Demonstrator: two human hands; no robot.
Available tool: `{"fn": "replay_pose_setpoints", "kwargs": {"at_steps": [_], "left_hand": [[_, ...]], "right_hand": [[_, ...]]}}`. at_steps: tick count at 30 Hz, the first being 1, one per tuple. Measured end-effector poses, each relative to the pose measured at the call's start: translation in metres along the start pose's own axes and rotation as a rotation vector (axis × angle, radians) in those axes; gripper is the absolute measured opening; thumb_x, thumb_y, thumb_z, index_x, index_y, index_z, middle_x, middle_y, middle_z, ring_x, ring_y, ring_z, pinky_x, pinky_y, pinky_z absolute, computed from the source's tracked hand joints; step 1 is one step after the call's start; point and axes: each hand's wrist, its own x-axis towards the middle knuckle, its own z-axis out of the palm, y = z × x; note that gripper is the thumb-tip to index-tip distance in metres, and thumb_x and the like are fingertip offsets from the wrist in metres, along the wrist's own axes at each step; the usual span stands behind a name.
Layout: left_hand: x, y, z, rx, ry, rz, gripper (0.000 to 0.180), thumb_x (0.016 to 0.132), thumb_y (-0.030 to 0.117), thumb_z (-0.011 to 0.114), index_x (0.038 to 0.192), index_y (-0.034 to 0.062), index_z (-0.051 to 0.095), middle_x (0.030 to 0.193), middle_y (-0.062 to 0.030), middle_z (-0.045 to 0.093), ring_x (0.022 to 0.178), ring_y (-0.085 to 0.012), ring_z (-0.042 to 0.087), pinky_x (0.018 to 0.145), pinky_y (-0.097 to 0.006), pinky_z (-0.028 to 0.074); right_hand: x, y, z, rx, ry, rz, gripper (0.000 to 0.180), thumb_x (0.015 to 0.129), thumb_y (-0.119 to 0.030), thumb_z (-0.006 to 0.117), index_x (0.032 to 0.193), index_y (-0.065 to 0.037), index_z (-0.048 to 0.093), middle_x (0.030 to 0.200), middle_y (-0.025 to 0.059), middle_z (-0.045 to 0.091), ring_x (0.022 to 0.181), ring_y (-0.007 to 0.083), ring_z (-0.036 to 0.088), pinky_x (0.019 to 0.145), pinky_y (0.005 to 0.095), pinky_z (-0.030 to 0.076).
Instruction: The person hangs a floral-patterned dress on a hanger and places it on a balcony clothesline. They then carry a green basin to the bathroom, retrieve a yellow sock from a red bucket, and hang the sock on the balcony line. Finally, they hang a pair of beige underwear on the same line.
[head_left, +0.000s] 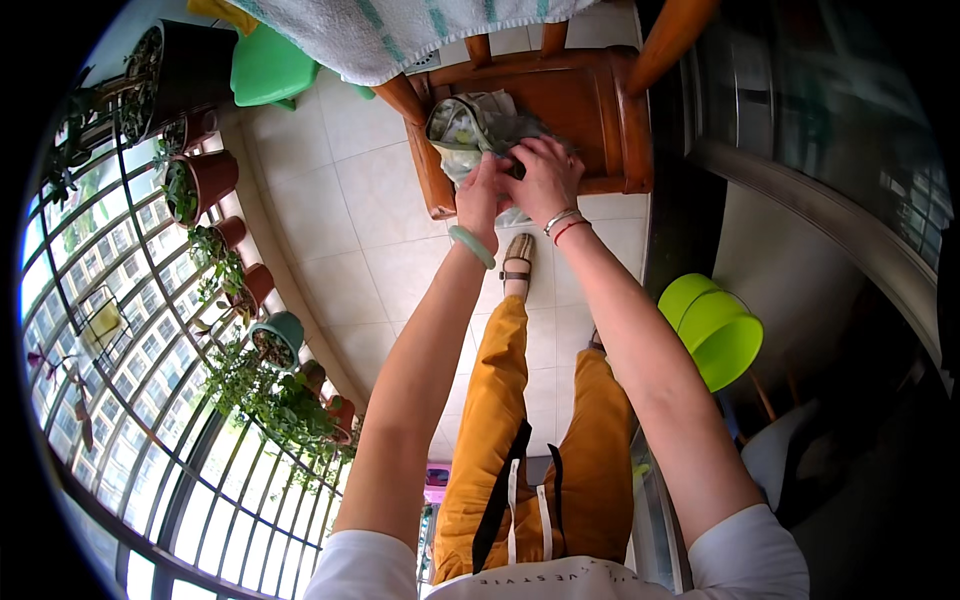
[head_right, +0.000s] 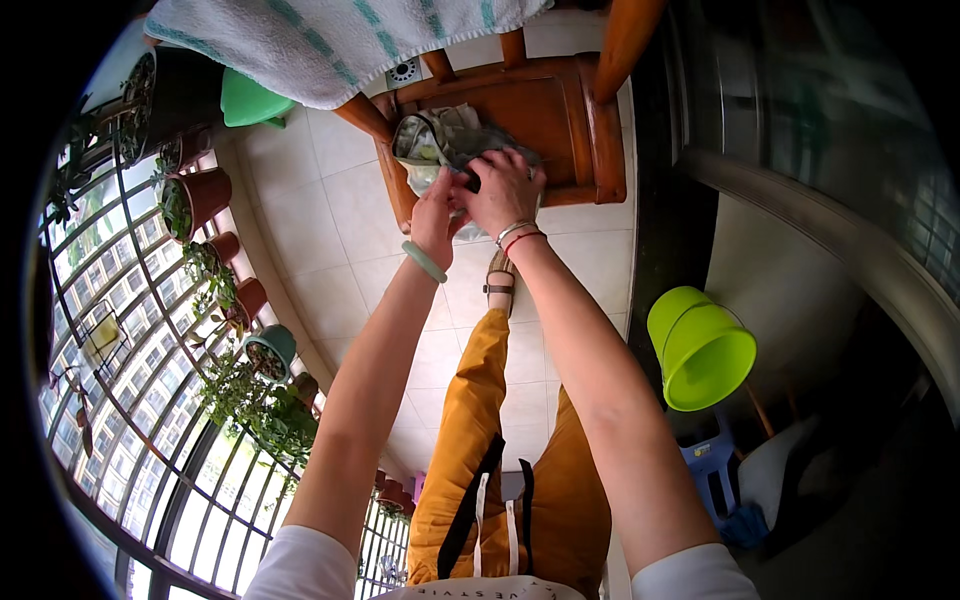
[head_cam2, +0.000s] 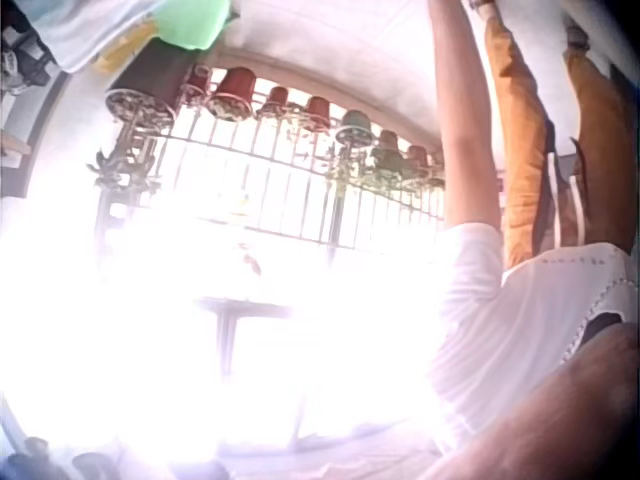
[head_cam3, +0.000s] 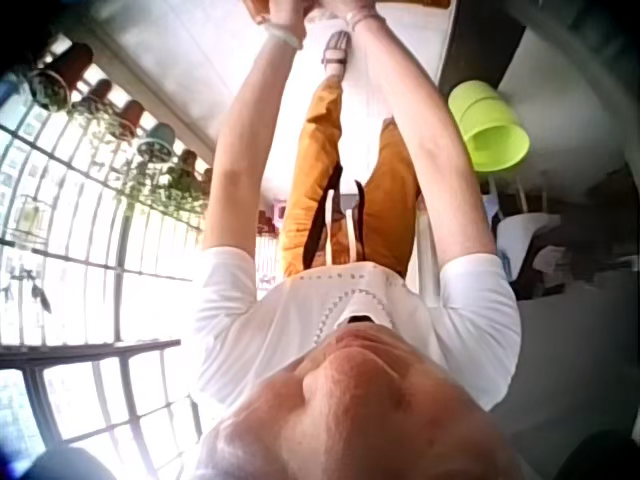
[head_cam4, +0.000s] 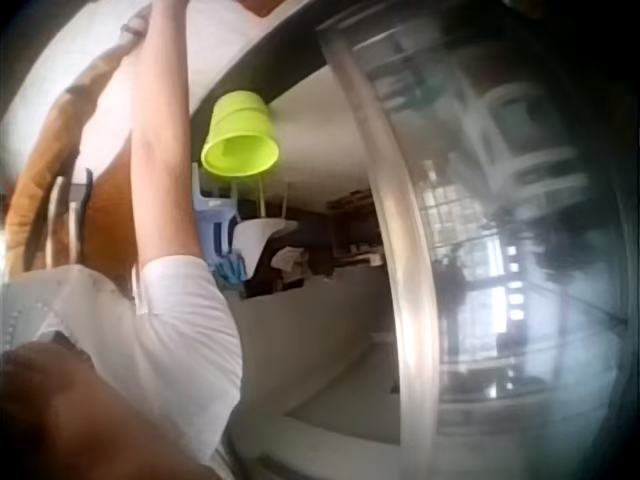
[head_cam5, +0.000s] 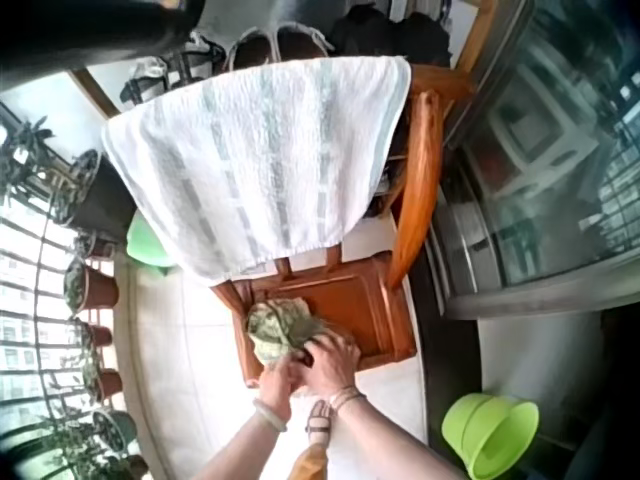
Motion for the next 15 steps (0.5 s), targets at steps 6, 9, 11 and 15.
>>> {"fn": "replay_pose_setpoints", "kwargs": {"at_steps": [6, 9, 11, 15], "left_hand": [[-0.067, 0.015, 0.024, -0.131, 0.263, 0.294, 0.035, 0.091, 0.038, 0.06, 0.109, 0.0094, 0.054, 0.106, -0.0015, 0.057, 0.097, -0.0151, 0.053, 0.081, -0.033, 0.047], [-0.1, 0.018, 0.019, -0.121, 0.33, 0.289, 0.051, 0.088, 0.029, 0.064, 0.127, 0.0068, 0.04, 0.124, -0.0073, 0.046, 0.103, -0.0209, 0.054, 0.083, -0.035, 0.049], [-0.128, 0.015, 0.017, -0.083, 0.265, 0.315, 0.068, 0.081, 0.017, 0.069, 0.139, 0.0135, 0.033, 0.137, -0.0113, 0.033, 0.105, -0.0186, 0.052, 0.079, -0.034, 0.049], [-0.199, 0.017, 0.022, 0.064, 0.221, 0.599, 0.08, 0.076, -0.001, 0.066, 0.146, 0.0151, 0.029, 0.138, -0.0163, 0.034, 0.103, -0.0198, 0.054, 0.074, -0.028, 0.05]], "right_hand": [[-0.039, -0.028, -0.069, 0.829, -0.01, 0.124, 0.016, 0.081, -0.015, 0.064, 0.086, -0.001, 0.059, 0.076, 0.0076, 0.066, 0.064, 0.017, 0.061, 0.06, 0.0291, 0.048], [-0.07, -0.039, -0.117, 0.952, -0.087, 0.147, 0.016, 0.081, -0.014, 0.063, 0.086, 0.0, 0.058, 0.074, 0.0069, 0.064, 0.065, 0.0105, 0.058, 0.062, 0.0267, 0.048], [-0.093, -0.056, -0.157, 0.974, -0.198, 0.103, 0.011, 0.082, -0.01, 0.061, 0.086, -0.001, 0.057, 0.075, 0.0001, 0.061, 0.069, 0.0059, 0.055, 0.064, 0.0219, 0.046], [-0.135, -0.099, -0.221, 0.849, -0.263, -0.223, 0.012, 0.078, -0.009, 0.06, 0.081, -0.001, 0.053, 0.066, 0.0013, 0.048, 0.06, 0.0086, 0.042, 0.058, 0.025, 0.039]]}}
